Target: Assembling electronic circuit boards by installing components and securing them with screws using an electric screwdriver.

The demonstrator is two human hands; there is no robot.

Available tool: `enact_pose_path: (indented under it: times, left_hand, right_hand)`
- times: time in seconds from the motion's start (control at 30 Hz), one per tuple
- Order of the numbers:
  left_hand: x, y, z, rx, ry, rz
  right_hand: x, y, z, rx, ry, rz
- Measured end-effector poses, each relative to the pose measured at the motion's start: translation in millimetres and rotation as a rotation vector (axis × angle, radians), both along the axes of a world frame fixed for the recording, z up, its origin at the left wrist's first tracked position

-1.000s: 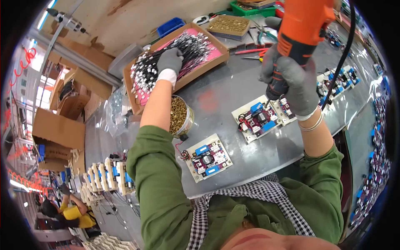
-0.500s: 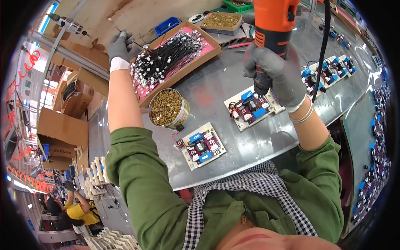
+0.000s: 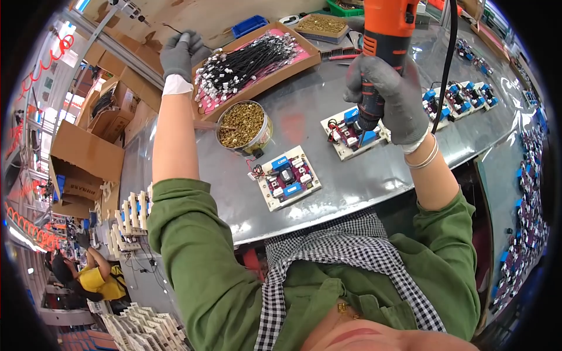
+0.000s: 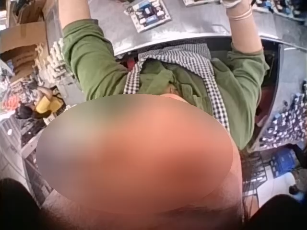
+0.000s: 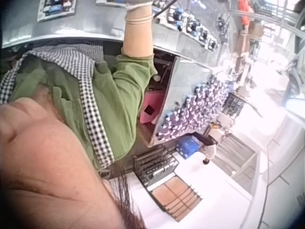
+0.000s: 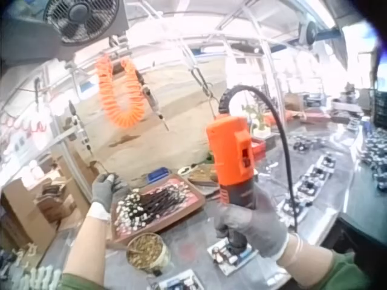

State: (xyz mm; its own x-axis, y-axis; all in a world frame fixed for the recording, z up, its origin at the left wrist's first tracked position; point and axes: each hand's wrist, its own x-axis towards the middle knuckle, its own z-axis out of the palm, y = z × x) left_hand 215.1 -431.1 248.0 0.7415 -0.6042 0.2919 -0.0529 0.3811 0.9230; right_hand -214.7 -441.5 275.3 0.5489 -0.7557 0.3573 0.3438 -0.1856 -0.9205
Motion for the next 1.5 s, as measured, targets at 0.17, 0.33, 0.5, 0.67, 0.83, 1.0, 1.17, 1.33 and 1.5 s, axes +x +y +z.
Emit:
enact_pose_path:
  times: [0.17, 0.33, 0.5, 0.67, 0.83, 1.0, 1.17, 1.33, 1.5]
  left_hand:
    - [11.8, 19.5, 5.2, 0.035, -0.045, -0.168]
    - [-48.7, 61.9, 40.0, 0.109, -0.308, -0.072]
    - [-124.1, 136.7, 34.9, 0.251, -0.652, -0.098]
    - [-176.5, 218.4, 1.9, 0.521, -0.663, -0.097]
    - [-215.3, 288.5, -84.8, 0.782, -0.593, -0.077]
    - [-249.7, 286.2, -142.5, 0.723, -0.481, 0.112]
    - [-252.0, 286.5, -160.8, 0.699, -0.390, 0.129]
    - [-246.6, 288.6, -167.6, 0.720, -0.474, 0.105]
    - [-248.8, 286.1, -166.1, 0.701, -0.456, 0.093]
  right_hand:
    - [1.1, 19.4, 4.3, -0.028, -0.044, 0.053]
    - [7.0, 27.8, 4.3, -0.006, -0.100, 0.085]
    - [22.7, 38.9, 5.3, -0.072, -0.002, 0.121]
    - [44.0, 36.4, -25.8, -0.063, -0.154, 0.389]
    - [106.5, 73.4, -42.4, 0.263, -0.954, 1.072]
    - [77.3, 111.7, -53.0, 0.165, -0.462, 0.729]
    - [75.0, 139.4, -48.4, -0.019, 0.001, 0.264]
    - [96.6, 113.8, -88.4, -0.036, -0.044, 0.240]
    - [138.2, 68.1, -127.0, -0.392, -0.900, 0.986]
